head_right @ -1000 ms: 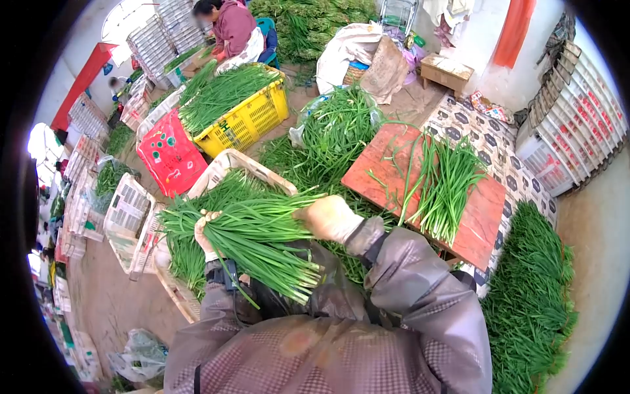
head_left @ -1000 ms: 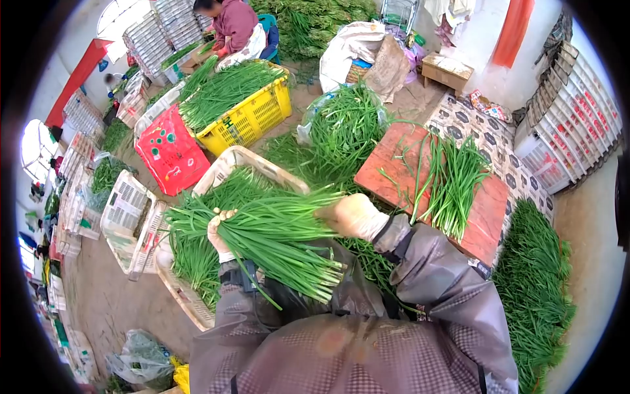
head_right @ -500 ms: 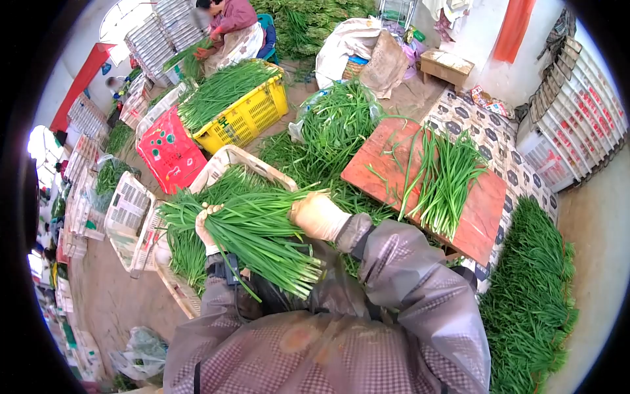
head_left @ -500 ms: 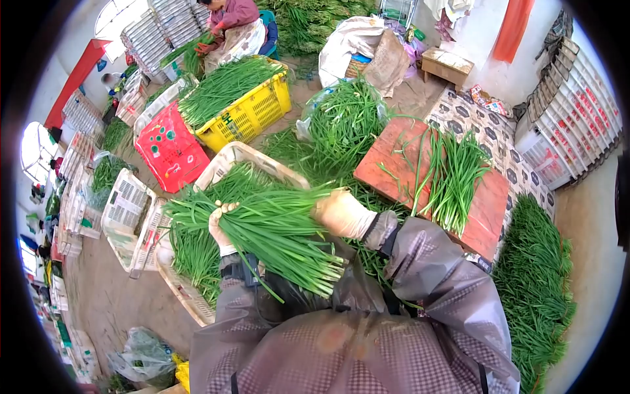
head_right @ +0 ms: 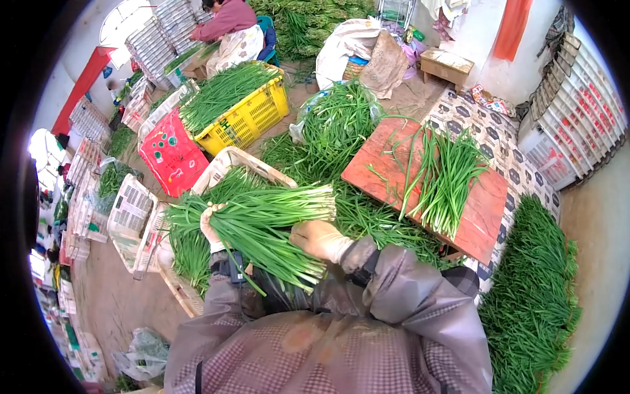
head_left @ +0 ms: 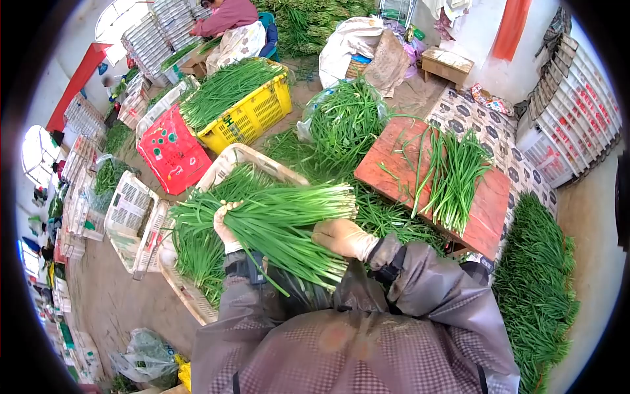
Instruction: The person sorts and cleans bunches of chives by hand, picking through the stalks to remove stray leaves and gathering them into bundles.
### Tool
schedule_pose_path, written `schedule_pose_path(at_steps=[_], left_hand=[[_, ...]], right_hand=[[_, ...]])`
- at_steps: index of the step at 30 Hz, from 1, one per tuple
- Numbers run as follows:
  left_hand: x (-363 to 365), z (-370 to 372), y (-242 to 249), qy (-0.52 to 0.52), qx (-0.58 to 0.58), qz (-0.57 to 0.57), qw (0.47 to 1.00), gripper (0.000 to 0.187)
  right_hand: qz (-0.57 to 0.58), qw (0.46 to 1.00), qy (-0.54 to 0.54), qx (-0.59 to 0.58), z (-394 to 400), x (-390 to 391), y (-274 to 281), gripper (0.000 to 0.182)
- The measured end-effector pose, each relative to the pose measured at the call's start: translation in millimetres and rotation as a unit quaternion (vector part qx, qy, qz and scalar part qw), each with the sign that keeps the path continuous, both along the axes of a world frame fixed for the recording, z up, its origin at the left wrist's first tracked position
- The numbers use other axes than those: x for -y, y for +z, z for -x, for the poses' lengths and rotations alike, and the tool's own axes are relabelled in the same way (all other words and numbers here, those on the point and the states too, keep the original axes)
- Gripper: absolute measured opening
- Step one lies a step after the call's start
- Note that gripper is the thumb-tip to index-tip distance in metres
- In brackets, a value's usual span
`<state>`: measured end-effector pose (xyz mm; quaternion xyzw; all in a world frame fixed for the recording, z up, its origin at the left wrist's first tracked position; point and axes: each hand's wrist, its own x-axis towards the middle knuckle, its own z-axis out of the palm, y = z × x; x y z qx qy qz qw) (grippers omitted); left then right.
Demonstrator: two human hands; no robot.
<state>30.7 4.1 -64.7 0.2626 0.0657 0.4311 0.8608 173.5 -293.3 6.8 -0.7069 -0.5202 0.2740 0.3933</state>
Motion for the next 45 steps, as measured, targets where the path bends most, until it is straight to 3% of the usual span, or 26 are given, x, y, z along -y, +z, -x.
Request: schedule_pose_path(at_steps=[1, 4, 6, 8, 10, 11, 12, 14, 15, 16, 18, 20, 21, 22, 25, 28, 29, 31, 32, 33, 34, 35, 40, 42, 44, 45], left_hand=[[0, 0, 2, 0.003, -0.003, -0.001, 1.0, 0.019], [6, 5, 13, 0.04, -0.035, 0.017, 0.998, 0.017], [2, 8, 7, 0.037, -0.019, 0.019, 0.999, 0.016], [1, 12, 4, 0.037, -0.016, 0.032, 0.999, 0.016], [-7, 14, -6, 0.039, -0.02, 0.02, 0.999, 0.017], [-7, 13, -8, 0.041, -0.017, 0.016, 0.999, 0.017], [-6, 12, -10, 0.043, -0.015, 0.014, 0.999, 0.017], [-4, 11, -9, 0.017, -0.008, 0.02, 1.0, 0.017], [-4, 8, -9, 0.016, -0.011, 0.015, 1.0, 0.017], [-4, 6, -7, 0.015, -0.013, 0.01, 1.0, 0.017], [2, 2, 0, 0.016, -0.019, 0.014, 1.0, 0.016], [8, 0, 8, 0.021, -0.033, 0.025, 0.999, 0.016], [16, -1, 16, 0.021, -0.026, 0.045, 0.998, 0.016], [17, -1, 19, 0.032, -0.033, 0.049, 0.998, 0.016], [15, 6, 15, 0.033, -0.028, 0.055, 0.998, 0.018], [22, 6, 17, 0.052, -0.027, 0.049, 0.997, 0.014], [28, 4, 20, 0.054, -0.013, 0.039, 0.998, 0.009], [26, -1, 20, 0.047, -0.041, 0.067, 0.996, 0.008], [25, -3, 20, 0.045, -0.056, 0.08, 0.994, 0.008], [23, -5, 18, 0.055, -0.072, 0.077, 0.993, 0.009], [20, -4, 15, 0.051, -0.065, 0.075, 0.994, 0.009], [16, -3, 11, 0.046, -0.059, 0.072, 0.995, 0.008], [21, -2, 20, 0.098, -0.092, 0.118, 0.984, 0.002], [22, -4, 20, 0.097, -0.088, 0.106, 0.986, 0.002], [35, -9, 36, 0.083, -0.093, 0.12, 0.985, 0.001], [32, -11, 31, 0.071, -0.076, 0.106, 0.989, 0.001]], right_hand=[[-0.016, 0.994, -0.032, 0.108, 0, -1, -4, 0.028], [0.052, 0.968, -0.04, 0.24, -26, 18, -21, 0.024], [0.057, 0.963, -0.058, 0.259, -49, 48, -34, 0.024], [0.307, 0.9, 0.002, 0.309, -80, 75, -64, 0.023], [0.429, 0.842, 0.014, 0.327, -84, 98, -55, 0.028], [0.411, 0.85, 0.02, 0.329, -85, 99, -44, 0.031], [0.297, 0.913, -0.037, 0.276, -82, 98, -39, 0.035], [0.167, 0.977, -0.085, 0.1, -63, 70, 2, 0.048], [0.192, 0.977, -0.081, -0.035, -53, 54, 30, 0.053], [0.191, 0.976, -0.075, -0.068, -43, 38, 48, 0.056], [0.17, 0.978, -0.111, 0.054, -30, 9, 56, 0.052], [0.061, 0.969, -0.177, 0.162, -41, -23, -15, 0.046], [0.08, 0.975, -0.104, -0.18, -45, -24, -15, 0.038], [0.048, 0.957, -0.015, -0.285, -40, -11, 26, 0.03], [-0.025, 0.909, 0.009, -0.415, -51, 16, 42, 0.028], [0.019, 0.953, 0.003, -0.301, -79, 27, -8, 0.033], [0.038, 0.981, 0.053, -0.181, -77, 28, -23, 0.044], [0.029, 0.988, 0.071, -0.133, -48, 25, -23, 0.054], [0.102, 0.943, 0.084, -0.305, -35, 27, -12, 0.054], [0.107, 0.924, 0.116, -0.347, -29, 20, -11, 0.04], [0.211, 0.917, 0.083, -0.328, -36, 25, 5, 0.024], [0.146, 0.951, 0.093, -0.255, -41, 29, 4, 0.02], [0.009, 0.917, -0.136, -0.375, -79, 62, 9, 0.022], [0.019, 0.943, -0.145, -0.298, -71, 53, 38, 0.021], [-0.111, 0.987, -0.044, -0.105, -55, 21, 27, 0.03], [-0.023, 0.998, -0.038, -0.047, -40, 13, 46, 0.036]])
